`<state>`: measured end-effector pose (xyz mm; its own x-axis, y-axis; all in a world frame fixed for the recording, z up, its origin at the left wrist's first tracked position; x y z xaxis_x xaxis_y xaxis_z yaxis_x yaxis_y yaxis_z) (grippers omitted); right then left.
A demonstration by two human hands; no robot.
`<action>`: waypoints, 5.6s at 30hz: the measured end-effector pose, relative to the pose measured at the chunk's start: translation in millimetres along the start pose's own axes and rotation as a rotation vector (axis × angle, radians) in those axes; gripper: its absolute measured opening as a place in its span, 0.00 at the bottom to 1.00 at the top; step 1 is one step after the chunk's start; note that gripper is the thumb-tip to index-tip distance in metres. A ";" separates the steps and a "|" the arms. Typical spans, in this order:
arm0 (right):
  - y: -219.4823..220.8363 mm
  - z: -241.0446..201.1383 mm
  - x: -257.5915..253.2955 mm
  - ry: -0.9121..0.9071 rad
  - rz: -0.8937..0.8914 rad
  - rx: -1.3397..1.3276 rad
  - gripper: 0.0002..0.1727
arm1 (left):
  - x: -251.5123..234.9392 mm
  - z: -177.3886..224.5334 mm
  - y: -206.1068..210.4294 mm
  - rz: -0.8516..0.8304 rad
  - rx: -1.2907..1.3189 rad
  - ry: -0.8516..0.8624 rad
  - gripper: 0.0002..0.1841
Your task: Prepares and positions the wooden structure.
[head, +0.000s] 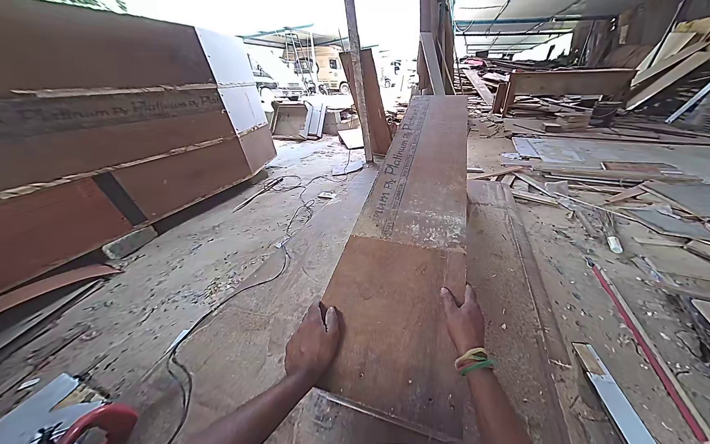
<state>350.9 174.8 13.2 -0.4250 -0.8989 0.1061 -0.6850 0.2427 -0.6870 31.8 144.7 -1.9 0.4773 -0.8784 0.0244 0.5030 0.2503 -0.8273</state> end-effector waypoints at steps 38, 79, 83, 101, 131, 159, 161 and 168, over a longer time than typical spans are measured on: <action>-4.3 -4.1 -3.3 0.043 -0.081 0.100 0.37 | 0.2 4.5 -1.6 -0.041 -0.027 -0.033 0.32; -6.8 -4.3 -2.6 0.061 -0.097 0.089 0.35 | 1.3 5.6 -1.4 -0.034 -0.046 -0.031 0.33; -7.8 -1.9 -3.5 0.045 -0.092 0.085 0.35 | 2.9 7.7 -2.5 -0.037 -0.039 -0.033 0.33; -0.4 18.8 -14.7 0.112 -0.159 0.031 0.41 | 0.3 5.3 -0.5 -0.038 -0.038 -0.040 0.32; -28.3 -4.6 -1.6 -0.017 -0.119 0.552 0.42 | 0.9 6.0 -0.1 -0.013 -0.049 -0.036 0.31; -32.2 -4.9 -0.3 0.022 -0.074 0.482 0.38 | 0.9 5.9 -0.1 -0.013 -0.049 -0.030 0.31; -31.9 -5.0 0.2 0.034 -0.075 0.483 0.38 | 0.6 6.0 0.4 -0.015 -0.055 -0.029 0.31; -17.7 1.3 -2.9 0.079 -0.168 0.433 0.43 | 0.1 5.3 0.7 -0.019 -0.052 -0.032 0.31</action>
<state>365.1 172.7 24.1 -0.3844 -0.8784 0.2841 -0.4450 -0.0933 -0.8907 36.1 147.0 0.5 0.4910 -0.8692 0.0581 0.4746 0.2110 -0.8545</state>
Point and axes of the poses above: each hand's wrist, its own x-axis away from the middle knuckle, its own y-axis out of the palm, z = x × y, the point moved 4 cm from there along -x, towards the middle knuckle, and after that the axes turned 13 degrees about x, right-handed, at the moved point
